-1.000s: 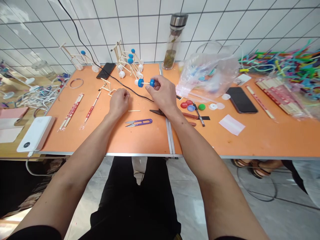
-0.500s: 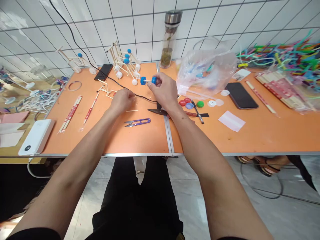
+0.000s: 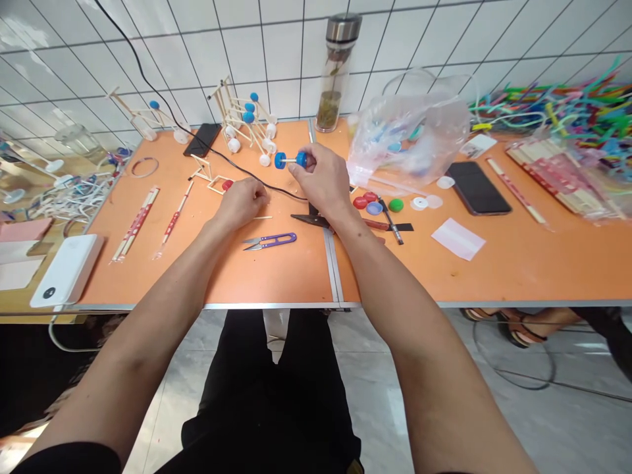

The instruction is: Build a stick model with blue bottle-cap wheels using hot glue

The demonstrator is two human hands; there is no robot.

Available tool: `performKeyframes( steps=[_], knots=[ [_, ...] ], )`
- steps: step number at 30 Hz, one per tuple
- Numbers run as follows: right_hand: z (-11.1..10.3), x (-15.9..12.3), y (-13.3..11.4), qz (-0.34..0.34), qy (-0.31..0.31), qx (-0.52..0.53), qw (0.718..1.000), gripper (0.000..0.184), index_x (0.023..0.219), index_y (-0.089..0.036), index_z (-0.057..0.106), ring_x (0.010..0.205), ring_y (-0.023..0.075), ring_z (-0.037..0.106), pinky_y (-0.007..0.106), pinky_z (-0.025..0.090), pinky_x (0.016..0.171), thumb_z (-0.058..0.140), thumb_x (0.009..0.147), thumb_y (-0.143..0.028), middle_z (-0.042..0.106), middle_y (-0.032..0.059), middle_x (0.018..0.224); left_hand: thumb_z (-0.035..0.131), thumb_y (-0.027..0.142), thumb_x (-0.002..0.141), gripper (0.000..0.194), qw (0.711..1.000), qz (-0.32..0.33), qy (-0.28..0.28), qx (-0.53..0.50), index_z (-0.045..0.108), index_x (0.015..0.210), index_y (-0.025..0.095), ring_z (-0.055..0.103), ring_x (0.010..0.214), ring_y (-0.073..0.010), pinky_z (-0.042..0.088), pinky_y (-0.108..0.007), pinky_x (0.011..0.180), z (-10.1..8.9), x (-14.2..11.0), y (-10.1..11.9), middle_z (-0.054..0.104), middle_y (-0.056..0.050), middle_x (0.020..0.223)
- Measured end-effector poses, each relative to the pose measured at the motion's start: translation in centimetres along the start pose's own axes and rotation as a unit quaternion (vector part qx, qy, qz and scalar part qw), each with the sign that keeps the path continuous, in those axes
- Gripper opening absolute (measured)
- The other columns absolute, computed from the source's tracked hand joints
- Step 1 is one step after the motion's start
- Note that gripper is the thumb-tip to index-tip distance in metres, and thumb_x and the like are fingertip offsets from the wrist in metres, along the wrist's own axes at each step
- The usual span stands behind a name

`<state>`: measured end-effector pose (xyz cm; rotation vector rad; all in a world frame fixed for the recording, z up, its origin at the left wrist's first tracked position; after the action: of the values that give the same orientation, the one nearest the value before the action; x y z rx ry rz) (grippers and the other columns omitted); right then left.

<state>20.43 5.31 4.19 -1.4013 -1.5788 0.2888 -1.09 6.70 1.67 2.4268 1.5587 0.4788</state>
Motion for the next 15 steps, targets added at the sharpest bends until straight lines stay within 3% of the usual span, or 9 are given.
performKeyframes(
  steps=[8,15],
  knots=[
    [0.0,-0.1,-0.2,-0.006,0.003,-0.001,1.000,0.022,0.110,-0.023,0.080,0.085,0.0224,0.070,0.041,0.058,0.088,0.080,0.089,-0.031,0.079,0.0031,0.096,0.060,0.007,0.092,0.024,0.999,-0.006,-0.031,0.025,0.082,0.095,0.017,0.076,0.110,-0.0301,0.051,-0.039,0.085,-0.1,-0.6,1.2,0.084,-0.014,0.121],
    [0.1,0.0,0.0,-0.002,0.004,-0.009,1.000,0.023,0.111,-0.022,0.080,0.084,0.0224,0.070,0.042,0.058,0.087,0.080,0.089,-0.030,0.078,0.0032,0.095,0.047,0.013,0.105,0.035,0.993,0.017,-0.041,0.110,0.082,0.114,0.012,0.078,0.120,-0.0386,0.053,-0.045,0.082,0.0,-0.8,2.3,0.081,-0.022,0.134]
  ],
)
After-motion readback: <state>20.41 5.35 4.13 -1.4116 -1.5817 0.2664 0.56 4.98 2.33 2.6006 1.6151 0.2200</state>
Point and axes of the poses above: each hand's wrist, its own x-axis towards the middle knuckle, its own z-axis out of the palm, y = z × x, the point moved 5 cm from there along x, towards the middle knuckle
